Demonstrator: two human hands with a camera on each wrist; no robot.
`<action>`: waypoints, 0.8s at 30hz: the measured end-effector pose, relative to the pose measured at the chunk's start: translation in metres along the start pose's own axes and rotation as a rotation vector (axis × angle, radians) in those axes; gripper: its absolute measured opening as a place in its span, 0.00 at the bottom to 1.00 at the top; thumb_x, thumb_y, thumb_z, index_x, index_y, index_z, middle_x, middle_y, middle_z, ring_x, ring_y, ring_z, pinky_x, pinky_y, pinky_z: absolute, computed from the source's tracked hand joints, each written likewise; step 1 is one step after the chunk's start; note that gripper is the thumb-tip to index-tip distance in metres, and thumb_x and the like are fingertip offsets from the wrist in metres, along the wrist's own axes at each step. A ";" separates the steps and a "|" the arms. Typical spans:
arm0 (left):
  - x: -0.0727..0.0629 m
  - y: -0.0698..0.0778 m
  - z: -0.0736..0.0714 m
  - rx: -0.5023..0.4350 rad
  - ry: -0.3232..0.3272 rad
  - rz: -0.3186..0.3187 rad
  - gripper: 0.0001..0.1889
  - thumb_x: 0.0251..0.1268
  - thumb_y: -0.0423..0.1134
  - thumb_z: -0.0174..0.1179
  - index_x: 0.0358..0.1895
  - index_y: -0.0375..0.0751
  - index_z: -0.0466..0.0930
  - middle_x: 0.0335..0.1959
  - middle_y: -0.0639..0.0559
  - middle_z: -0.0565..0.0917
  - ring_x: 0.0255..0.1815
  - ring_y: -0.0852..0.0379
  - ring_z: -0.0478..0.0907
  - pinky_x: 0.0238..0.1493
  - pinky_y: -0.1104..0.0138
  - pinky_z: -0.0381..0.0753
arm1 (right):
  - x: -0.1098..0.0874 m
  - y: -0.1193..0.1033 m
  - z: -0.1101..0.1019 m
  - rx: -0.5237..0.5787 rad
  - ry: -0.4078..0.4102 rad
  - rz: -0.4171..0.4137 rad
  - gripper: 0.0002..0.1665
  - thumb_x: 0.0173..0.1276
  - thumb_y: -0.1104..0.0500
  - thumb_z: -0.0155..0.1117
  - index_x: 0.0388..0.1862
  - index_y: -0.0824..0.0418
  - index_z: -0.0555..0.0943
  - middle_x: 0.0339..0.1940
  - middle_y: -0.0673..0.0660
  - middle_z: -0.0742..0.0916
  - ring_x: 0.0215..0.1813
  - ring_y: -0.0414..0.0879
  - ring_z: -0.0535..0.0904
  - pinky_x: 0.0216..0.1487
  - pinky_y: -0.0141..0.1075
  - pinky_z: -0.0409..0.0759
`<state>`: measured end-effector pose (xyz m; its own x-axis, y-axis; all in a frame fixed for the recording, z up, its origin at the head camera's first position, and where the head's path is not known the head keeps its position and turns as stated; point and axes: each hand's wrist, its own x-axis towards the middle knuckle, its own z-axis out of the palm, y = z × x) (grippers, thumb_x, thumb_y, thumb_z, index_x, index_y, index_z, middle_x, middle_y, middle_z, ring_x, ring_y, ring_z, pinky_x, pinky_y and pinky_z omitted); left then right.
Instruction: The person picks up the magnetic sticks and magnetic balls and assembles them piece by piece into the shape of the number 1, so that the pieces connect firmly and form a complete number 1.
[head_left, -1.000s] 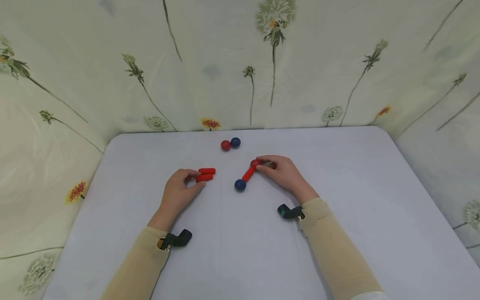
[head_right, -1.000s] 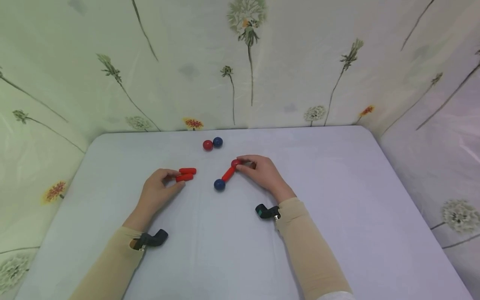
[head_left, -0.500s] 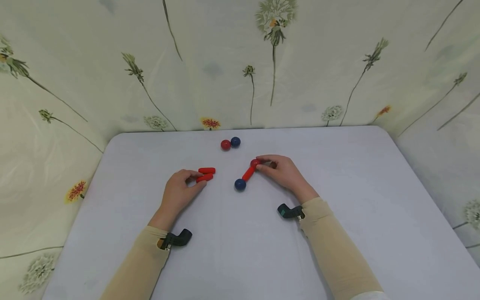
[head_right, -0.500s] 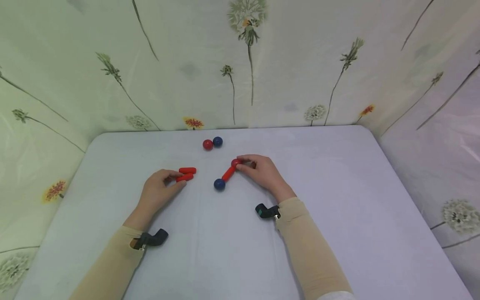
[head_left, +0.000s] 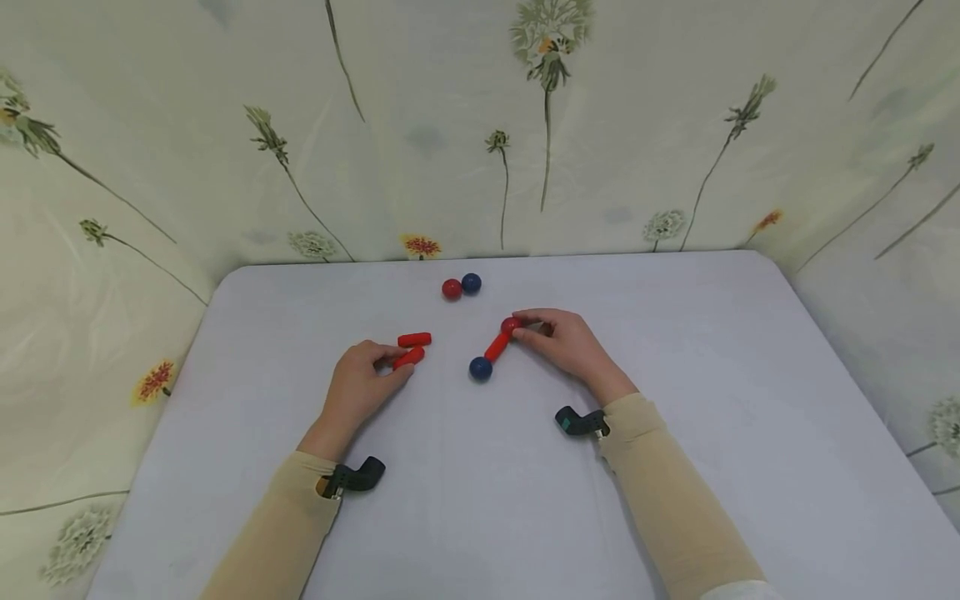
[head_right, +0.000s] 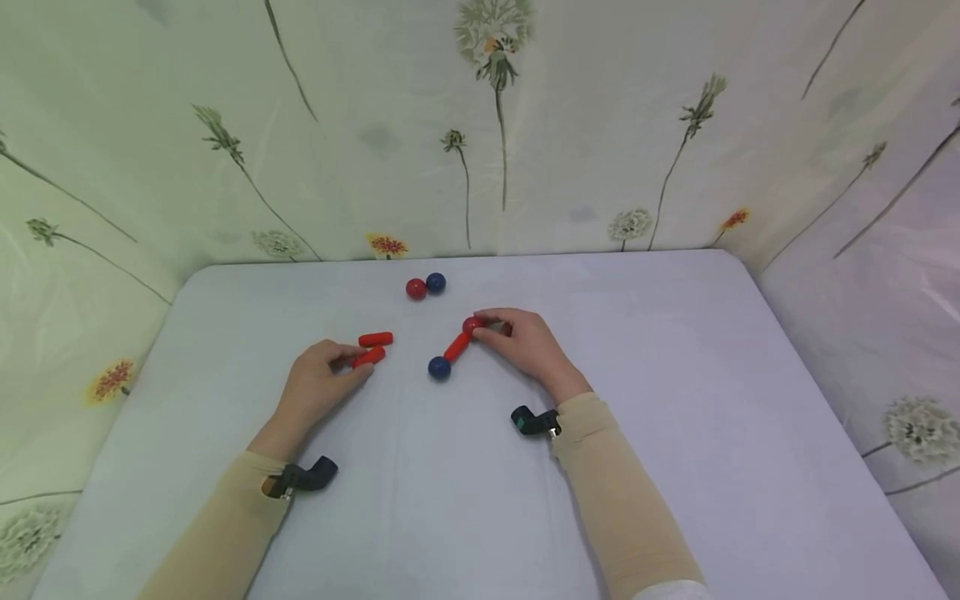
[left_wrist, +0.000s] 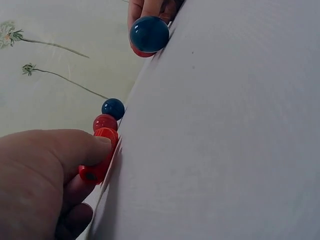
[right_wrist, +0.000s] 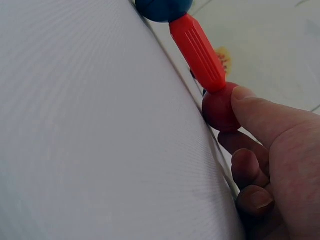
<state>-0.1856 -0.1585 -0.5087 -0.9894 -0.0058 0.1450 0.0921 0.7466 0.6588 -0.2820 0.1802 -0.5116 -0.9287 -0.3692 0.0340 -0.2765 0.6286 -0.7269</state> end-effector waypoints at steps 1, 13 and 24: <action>0.000 0.000 0.000 -0.006 0.000 -0.004 0.16 0.60 0.45 0.70 0.48 0.43 0.87 0.34 0.52 0.80 0.35 0.53 0.73 0.35 0.62 0.73 | 0.000 0.000 0.000 -0.001 0.000 -0.002 0.27 0.64 0.34 0.65 0.60 0.41 0.82 0.45 0.42 0.85 0.37 0.45 0.76 0.38 0.41 0.75; -0.014 0.017 0.008 -0.152 0.007 -0.077 0.14 0.58 0.49 0.71 0.46 0.51 0.87 0.34 0.58 0.79 0.36 0.57 0.75 0.35 0.62 0.77 | 0.000 0.000 0.000 -0.002 -0.007 -0.011 0.28 0.64 0.34 0.65 0.60 0.41 0.82 0.45 0.42 0.85 0.38 0.45 0.76 0.38 0.41 0.75; -0.027 0.031 0.017 -0.189 0.050 -0.022 0.12 0.56 0.48 0.73 0.41 0.50 0.88 0.31 0.62 0.81 0.34 0.60 0.76 0.33 0.64 0.77 | 0.000 0.001 0.000 0.000 0.000 -0.008 0.28 0.64 0.33 0.64 0.59 0.41 0.82 0.45 0.42 0.85 0.38 0.45 0.76 0.39 0.41 0.75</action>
<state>-0.1584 -0.1243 -0.5046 -0.9850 -0.0577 0.1623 0.0944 0.6077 0.7886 -0.2827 0.1808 -0.5118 -0.9265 -0.3741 0.0403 -0.2840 0.6253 -0.7269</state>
